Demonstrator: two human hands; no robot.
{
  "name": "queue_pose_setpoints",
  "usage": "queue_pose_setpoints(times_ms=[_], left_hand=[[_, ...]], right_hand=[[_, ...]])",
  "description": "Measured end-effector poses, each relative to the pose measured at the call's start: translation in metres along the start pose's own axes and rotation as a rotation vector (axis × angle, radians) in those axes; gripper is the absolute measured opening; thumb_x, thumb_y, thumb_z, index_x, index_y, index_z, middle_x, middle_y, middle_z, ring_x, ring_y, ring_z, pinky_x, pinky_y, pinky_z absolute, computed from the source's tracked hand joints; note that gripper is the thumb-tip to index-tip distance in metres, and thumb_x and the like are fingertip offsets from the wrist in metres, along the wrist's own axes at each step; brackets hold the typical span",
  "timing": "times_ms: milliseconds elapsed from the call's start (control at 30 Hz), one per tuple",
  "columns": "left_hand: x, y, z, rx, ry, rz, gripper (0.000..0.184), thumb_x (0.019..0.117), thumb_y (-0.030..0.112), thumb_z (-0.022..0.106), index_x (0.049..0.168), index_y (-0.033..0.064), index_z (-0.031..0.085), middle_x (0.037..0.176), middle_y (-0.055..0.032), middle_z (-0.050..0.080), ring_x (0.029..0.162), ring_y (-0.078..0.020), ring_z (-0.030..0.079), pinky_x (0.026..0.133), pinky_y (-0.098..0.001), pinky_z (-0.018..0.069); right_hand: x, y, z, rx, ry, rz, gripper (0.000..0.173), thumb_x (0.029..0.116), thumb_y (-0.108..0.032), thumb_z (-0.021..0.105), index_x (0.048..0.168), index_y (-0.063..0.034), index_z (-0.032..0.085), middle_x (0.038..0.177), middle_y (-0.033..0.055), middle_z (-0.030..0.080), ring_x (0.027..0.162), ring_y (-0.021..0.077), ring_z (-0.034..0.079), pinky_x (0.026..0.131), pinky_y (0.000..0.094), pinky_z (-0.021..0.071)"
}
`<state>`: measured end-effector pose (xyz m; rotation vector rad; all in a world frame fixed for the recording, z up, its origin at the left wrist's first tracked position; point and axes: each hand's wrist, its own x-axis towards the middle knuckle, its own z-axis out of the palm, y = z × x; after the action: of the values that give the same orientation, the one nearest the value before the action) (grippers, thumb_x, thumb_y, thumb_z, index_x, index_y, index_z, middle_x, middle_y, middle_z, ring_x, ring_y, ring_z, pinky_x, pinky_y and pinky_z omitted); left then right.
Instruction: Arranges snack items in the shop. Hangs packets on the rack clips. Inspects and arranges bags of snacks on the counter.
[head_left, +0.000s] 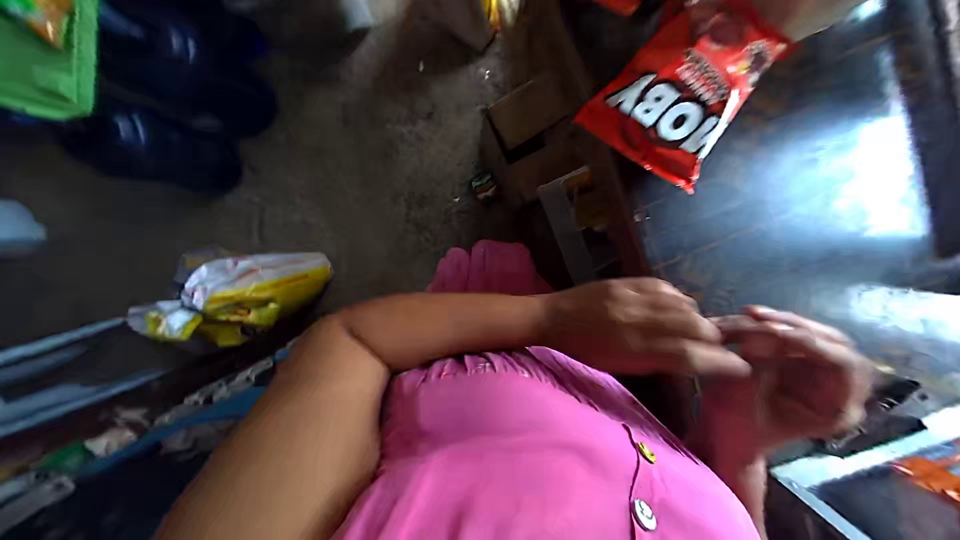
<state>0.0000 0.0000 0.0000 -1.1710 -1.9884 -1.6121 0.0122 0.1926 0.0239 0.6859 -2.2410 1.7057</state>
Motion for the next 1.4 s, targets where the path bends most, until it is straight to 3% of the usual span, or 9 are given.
queue_pose_setpoints(times_ms=[133,233,367,533,633,733,967,1233,1400], left_hand=[[-0.133,-0.011,-0.023,0.089,-0.144,-0.867,0.039,0.0908,0.011,0.072,0.127,-0.0018,0.066,0.123,-0.0194,0.068,0.117,-0.0307,0.065,0.104,-0.0470,0.0511],[-0.224,-0.010,-0.033,-0.228,-0.220,-1.353,0.047,0.1011,0.022,0.064,0.142,0.0007,0.055,0.138,-0.0197,0.061,0.128,-0.0329,0.059,0.111,-0.0526,0.0452],[-0.297,0.006,-0.046,-0.669,-0.261,-1.664,0.060,0.1117,0.044,0.030,0.152,0.0020,0.045,0.156,-0.0203,0.045,0.147,-0.0294,0.041,0.122,-0.0515,0.0282],[-0.334,-0.009,-0.074,-0.835,-0.220,-1.915,0.075,0.1047,0.064,0.032,0.149,0.0065,0.049,0.148,-0.0196,0.053,0.139,-0.0302,0.050,0.116,-0.0557,0.0368],[-0.368,-0.033,-0.089,-0.754,-0.346,-1.851,0.072,0.1064,0.061,0.032,0.151,0.0075,0.048,0.156,-0.0176,0.046,0.149,-0.0327,0.038,0.123,-0.0586,0.0233],[-0.416,-0.060,-0.088,-0.541,-0.627,-1.677,0.056,0.1101,0.048,0.036,0.152,0.0146,0.051,0.164,-0.0071,0.038,0.158,-0.0363,0.014,0.121,-0.0702,-0.0049],[-0.457,-0.102,-0.080,-0.216,-0.622,-1.573,0.039,0.1023,0.018,0.054,0.140,0.0106,0.062,0.165,-0.0104,0.035,0.158,-0.0343,0.016,0.123,-0.0671,0.0020],[-0.500,-0.138,-0.072,0.359,-0.066,-1.740,0.053,0.0931,0.042,0.044,0.133,0.0188,0.069,0.154,-0.0205,0.049,0.144,-0.0474,0.040,0.113,-0.0698,0.0306],[-0.507,-0.148,-0.077,0.485,-0.041,-1.768,0.051,0.0951,0.047,0.040,0.127,0.0222,0.071,0.148,-0.0206,0.054,0.142,-0.0479,0.043,0.111,-0.0660,0.0326]], right_hand=[[-0.034,0.034,0.063,0.167,-0.373,0.264,0.014,0.1007,-0.019,0.065,0.112,-0.0153,0.072,0.109,-0.0033,0.074,0.090,0.0079,0.072,0.076,0.0275,0.0640],[-0.046,0.066,0.112,0.079,-0.667,0.511,0.021,0.0987,-0.013,0.063,0.114,0.0003,0.070,0.108,0.0090,0.072,0.089,0.0115,0.070,0.077,0.0306,0.0609],[-0.041,0.111,0.179,-0.097,-1.077,0.701,0.029,0.1015,-0.017,0.064,0.127,-0.0022,0.067,0.122,0.0170,0.068,0.099,0.0245,0.070,0.088,0.0432,0.0596],[-0.045,0.184,0.259,-0.323,-1.396,0.694,0.033,0.1021,-0.020,0.063,0.129,-0.0018,0.065,0.127,0.0199,0.066,0.111,0.0325,0.067,0.099,0.0522,0.0541],[-0.046,0.238,0.308,-0.463,-1.540,0.738,0.031,0.1008,-0.017,0.064,0.127,-0.0018,0.067,0.130,0.0214,0.065,0.122,0.0379,0.062,0.104,0.0596,0.0487],[-0.046,0.296,0.351,-0.534,-1.501,0.893,0.031,0.1017,-0.017,0.061,0.126,0.0025,0.065,0.127,0.0256,0.065,0.121,0.0421,0.062,0.102,0.0626,0.0477],[-0.036,0.429,0.446,-0.420,-1.096,1.208,0.037,0.1069,-0.018,0.054,0.139,-0.0005,0.057,0.134,0.0246,0.063,0.121,0.0378,0.064,0.104,0.0552,0.0500],[-0.077,0.603,0.518,-0.187,-0.457,1.697,0.054,0.1116,-0.041,0.039,0.155,-0.0089,0.038,0.129,0.0237,0.060,0.104,0.0305,0.066,0.087,0.0438,0.0563],[-0.089,0.684,0.539,0.045,-0.060,1.794,0.064,0.1067,-0.060,0.031,0.148,-0.0150,0.047,0.143,0.0116,0.054,0.130,0.0292,0.051,0.102,0.0544,0.0453]])
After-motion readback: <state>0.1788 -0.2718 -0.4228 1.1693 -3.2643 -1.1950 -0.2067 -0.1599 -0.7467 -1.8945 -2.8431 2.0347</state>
